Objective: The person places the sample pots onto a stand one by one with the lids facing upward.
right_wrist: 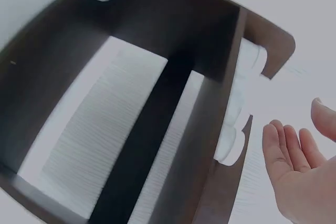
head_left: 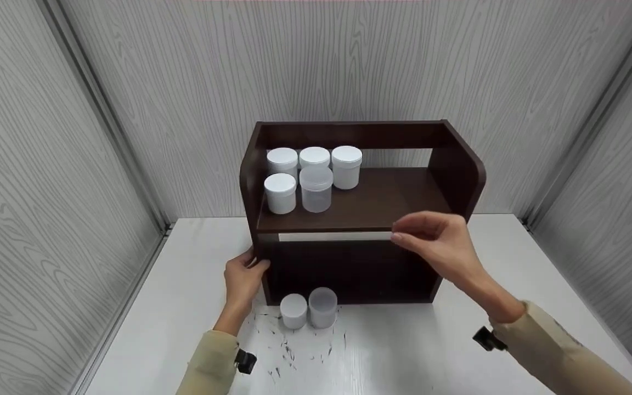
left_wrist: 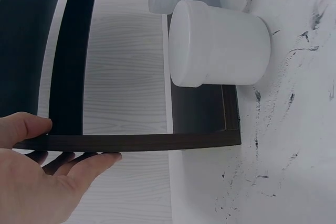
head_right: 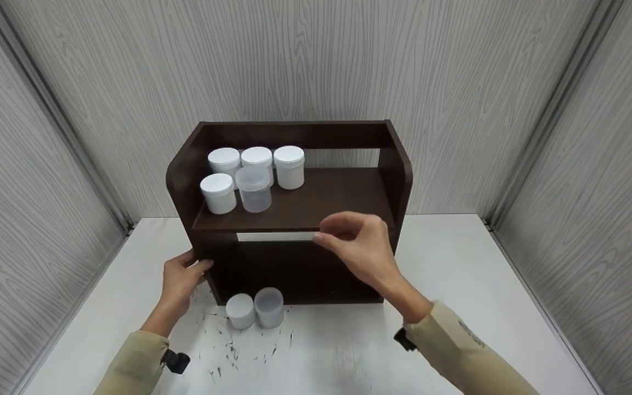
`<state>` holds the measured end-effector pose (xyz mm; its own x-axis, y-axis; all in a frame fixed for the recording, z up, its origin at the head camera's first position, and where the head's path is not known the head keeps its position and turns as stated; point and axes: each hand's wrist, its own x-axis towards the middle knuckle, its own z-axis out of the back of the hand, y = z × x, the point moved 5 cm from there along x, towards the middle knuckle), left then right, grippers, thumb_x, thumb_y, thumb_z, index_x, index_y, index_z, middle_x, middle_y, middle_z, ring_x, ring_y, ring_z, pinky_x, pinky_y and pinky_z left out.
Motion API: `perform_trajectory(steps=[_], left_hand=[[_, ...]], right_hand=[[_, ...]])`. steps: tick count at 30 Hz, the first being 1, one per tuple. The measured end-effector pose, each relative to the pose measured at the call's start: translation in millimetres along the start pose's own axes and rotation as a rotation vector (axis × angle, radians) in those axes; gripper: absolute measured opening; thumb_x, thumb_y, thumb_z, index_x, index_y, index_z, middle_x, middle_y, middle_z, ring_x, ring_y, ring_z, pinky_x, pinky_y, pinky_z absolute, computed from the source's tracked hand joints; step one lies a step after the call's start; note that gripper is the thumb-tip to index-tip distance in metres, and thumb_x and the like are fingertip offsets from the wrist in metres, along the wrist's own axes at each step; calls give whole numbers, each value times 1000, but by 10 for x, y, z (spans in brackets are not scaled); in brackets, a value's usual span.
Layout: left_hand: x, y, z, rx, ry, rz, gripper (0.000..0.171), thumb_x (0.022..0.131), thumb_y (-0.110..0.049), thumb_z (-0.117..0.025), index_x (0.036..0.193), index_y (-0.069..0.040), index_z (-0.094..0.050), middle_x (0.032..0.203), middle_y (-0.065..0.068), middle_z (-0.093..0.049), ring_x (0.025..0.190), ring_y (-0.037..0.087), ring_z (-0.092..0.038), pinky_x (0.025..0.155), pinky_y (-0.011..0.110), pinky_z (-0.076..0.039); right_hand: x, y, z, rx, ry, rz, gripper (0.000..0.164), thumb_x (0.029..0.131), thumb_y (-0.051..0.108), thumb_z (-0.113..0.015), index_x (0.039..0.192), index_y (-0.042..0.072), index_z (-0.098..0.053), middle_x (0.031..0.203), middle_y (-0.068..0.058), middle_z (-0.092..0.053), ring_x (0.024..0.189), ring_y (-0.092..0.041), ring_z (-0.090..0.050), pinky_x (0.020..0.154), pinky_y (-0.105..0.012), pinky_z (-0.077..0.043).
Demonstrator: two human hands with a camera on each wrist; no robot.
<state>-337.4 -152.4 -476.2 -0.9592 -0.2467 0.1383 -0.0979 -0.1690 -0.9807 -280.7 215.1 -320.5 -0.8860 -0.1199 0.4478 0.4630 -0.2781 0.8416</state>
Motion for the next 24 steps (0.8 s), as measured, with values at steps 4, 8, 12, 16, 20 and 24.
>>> perform_trajectory(steps=[4,8,12,16,20,24], left_hand=[[5,0,-1,0,-4,-2,53,94,-6,-69,143,11,-56,141,26,-62,135,37,-57,107,44,-51],[1,9,4,6,-13,2,52,94,-5,-69,142,12,-58,140,27,-62,134,38,-58,107,45,-51],[-6,24,18,4,-15,5,50,94,-4,-69,140,12,-59,138,27,-63,130,37,-61,104,41,-54],[-8,23,26,-8,-9,3,51,94,-4,-69,141,12,-58,139,28,-63,130,38,-61,103,39,-54],[2,15,24,-14,-3,1,51,94,-3,-69,142,11,-58,139,28,-63,129,37,-62,102,39,-55],[0,27,11,-16,-5,12,52,94,-5,-70,142,10,-59,139,27,-63,129,37,-62,102,38,-55]], right_hand=[[-338,-144,32,-19,13,-39,17,85,1,-88,100,2,-82,96,-12,-79,86,-20,-77,79,-28,-62],[-620,-317,39,-21,39,-84,15,86,0,-86,100,1,-81,95,-12,-79,85,-19,-77,77,-29,-63],[-836,-498,18,-23,78,-116,14,88,4,-86,100,2,-81,95,-10,-79,84,-20,-77,75,-29,-63],[-975,-687,-6,-17,107,-164,14,88,7,-86,100,3,-81,95,-9,-79,84,-20,-76,76,-29,-63],[-1093,-839,-12,-4,117,-216,15,89,9,-86,101,1,-80,95,-10,-78,85,-20,-76,77,-29,-63],[-1229,-968,-15,15,133,-266,16,90,10,-85,101,0,-79,97,-11,-78,87,-21,-76,79,-29,-63]])
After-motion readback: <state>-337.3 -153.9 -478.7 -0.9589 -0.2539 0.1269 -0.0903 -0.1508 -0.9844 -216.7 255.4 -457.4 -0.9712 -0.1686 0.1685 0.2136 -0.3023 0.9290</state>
